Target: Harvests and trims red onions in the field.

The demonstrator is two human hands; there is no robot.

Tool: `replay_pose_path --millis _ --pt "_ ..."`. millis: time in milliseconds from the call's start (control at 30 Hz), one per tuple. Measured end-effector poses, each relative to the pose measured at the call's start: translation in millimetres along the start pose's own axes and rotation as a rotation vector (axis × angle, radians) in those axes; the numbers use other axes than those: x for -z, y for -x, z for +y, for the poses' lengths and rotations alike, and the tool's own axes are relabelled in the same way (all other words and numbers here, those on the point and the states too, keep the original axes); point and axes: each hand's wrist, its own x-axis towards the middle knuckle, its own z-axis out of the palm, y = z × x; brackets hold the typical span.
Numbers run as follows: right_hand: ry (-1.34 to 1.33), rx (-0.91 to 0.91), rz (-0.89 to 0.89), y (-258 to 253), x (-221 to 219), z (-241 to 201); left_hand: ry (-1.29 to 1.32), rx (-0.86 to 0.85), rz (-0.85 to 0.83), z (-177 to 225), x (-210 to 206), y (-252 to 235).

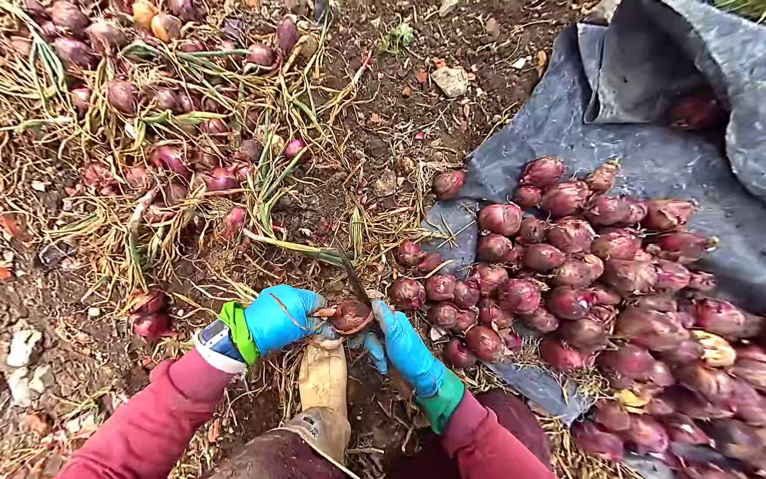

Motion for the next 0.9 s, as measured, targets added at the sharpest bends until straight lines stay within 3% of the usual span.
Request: replay_pose_path --millis 100,200,267,333,400,433,533,600,633,700,767,900 --pt "-0.196 0.006 -0.011 9.6 6.5 -8.3 0.067 0.242 0.143 -45.0 5.7 -19.8" --pt "-0.021 -0.071 0.054 9.3 11.0 2.1 0.122 0.319 0.345 -46.4 12.5 -9.6" --pt "0.175 -0.172 -0.066 10.6 14.5 13.2 -0.029 0.189 0.201 3.9 3.8 4.7" --pt "0.284 -0.141 -0.140 13.8 12.0 10.8 -0.153 -0.018 -0.027 55.7 -14.6 5.1" --pt "0.216 -0.029 -0.021 31.4 7.7 13.2 -0.121 -0.133 -0.138 76.0 -27.0 -0.2" --pt "0.117 0.054 0.089 41.3 9.6 15.3 -0.077 -0.096 -0.075 71.1 -25.6 -3.4" --pt "-0.234 0.209 0.382 56.5 31.3 11.6 0.127 0.325 0.395 15.2 8.8 -13.5" --pt "-0.287 0.175 0.498 63.2 46.2 14.5 0.253 0.611 0.710 -38.1 33.5 -22.2" --pt "-0.264 0.145 0.519 64.1 48.9 18.3 0.280 0.717 0.784 -63.5 44.1 -29.7" --pt "-0.173 0.084 0.500 62.8 47.8 29.2 0.338 0.834 0.766 -106.0 52.8 -52.4" --pt "-0.115 0.028 0.452 57.3 38.9 39.7 0.398 0.845 0.703 -137.0 47.2 -74.9" --pt "-0.063 -0.054 0.381 46.8 19.1 50.0 0.374 0.769 0.680 -146.5 15.9 -52.5"
